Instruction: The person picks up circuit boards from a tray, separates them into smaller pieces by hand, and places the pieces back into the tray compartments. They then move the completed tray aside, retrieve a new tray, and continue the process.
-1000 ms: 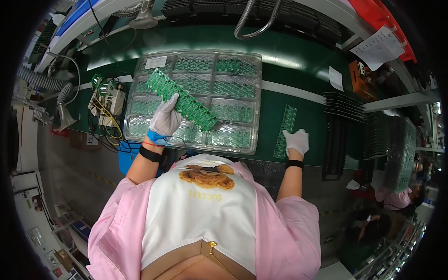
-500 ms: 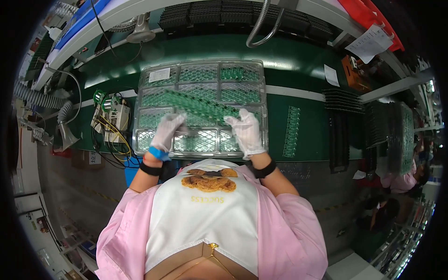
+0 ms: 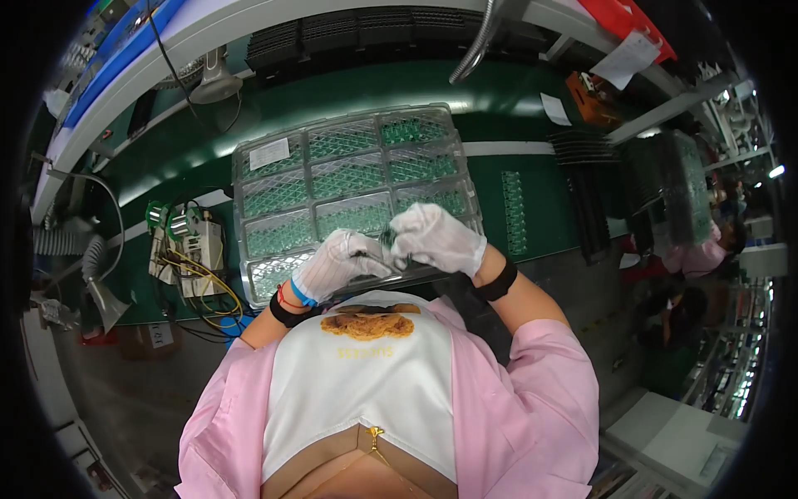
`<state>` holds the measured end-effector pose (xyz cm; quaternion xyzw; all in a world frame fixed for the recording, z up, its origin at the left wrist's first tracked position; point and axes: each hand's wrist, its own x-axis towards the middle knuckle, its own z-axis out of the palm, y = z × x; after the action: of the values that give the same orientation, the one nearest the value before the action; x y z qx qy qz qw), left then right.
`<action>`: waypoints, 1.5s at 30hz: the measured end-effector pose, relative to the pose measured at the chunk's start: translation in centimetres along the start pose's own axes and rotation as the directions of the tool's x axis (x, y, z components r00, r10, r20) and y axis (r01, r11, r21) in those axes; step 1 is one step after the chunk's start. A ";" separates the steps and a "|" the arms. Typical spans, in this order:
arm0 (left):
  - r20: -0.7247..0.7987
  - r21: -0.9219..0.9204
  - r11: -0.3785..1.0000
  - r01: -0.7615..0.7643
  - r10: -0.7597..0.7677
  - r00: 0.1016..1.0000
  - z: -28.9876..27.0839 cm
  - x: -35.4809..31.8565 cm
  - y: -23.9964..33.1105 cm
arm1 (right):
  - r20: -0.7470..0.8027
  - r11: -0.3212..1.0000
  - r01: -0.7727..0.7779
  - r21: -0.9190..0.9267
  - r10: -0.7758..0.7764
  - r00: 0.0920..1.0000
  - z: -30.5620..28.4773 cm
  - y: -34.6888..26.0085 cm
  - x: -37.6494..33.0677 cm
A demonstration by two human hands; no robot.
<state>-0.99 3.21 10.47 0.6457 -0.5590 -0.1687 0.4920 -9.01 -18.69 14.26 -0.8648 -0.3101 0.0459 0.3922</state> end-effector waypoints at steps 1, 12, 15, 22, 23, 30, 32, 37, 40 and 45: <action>-0.032 -0.129 0.987 0.098 -0.103 0.994 0.0 0.1 -0.1 | 0.023 1.000 0.001 -0.009 -0.001 1.000 -0.9 0.8 0.7; -0.552 0.253 0.912 0.322 -0.138 0.822 0.7 -1.7 -6.6 | -0.624 0.439 -0.867 0.238 0.753 0.209 -3.0 33.9 2.5; -0.673 -0.203 0.917 0.345 -0.386 0.630 0.3 -0.7 -5.9 | -0.584 0.228 -0.951 -0.207 0.751 0.307 -3.1 32.2 5.5; -0.492 -0.288 0.835 0.470 -0.550 0.675 1.6 -0.8 -11.8 | -0.641 0.586 -0.803 -0.111 0.575 0.509 -4.7 24.3 6.5; -0.493 -0.298 0.827 0.476 -0.560 0.665 1.9 -0.6 -11.7 | -0.485 0.713 -0.690 0.125 0.651 0.585 -4.6 20.1 7.5; -0.407 -0.110 0.847 0.520 -0.516 0.754 1.6 1.5 -10.2 | -0.129 0.889 -0.030 -0.457 -0.033 0.991 1.2 11.2 7.7; -0.414 -0.024 0.867 0.498 -0.462 0.785 1.6 1.3 -9.5 | -0.038 0.950 0.098 -0.297 -0.114 0.993 0.3 12.0 7.0; -0.428 -0.016 0.917 0.399 -0.367 0.826 2.0 1.6 -6.9 | -0.037 0.937 0.325 -0.130 -0.332 0.943 -0.1 12.8 6.9; -0.449 -0.016 0.919 0.394 -0.358 0.818 2.3 0.9 -7.0 | 0.054 0.665 -0.328 0.671 0.397 0.916 -2.6 11.7 7.3; -0.481 -0.006 0.909 0.417 -0.368 0.796 1.4 0.5 -6.6 | -0.247 0.530 -0.470 0.706 0.806 0.538 -5.4 21.7 5.2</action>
<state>1.79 1.46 4.54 0.7926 -0.2838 -0.0766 0.5342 7.75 -30.11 3.44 -0.7325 0.2031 0.0326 0.6490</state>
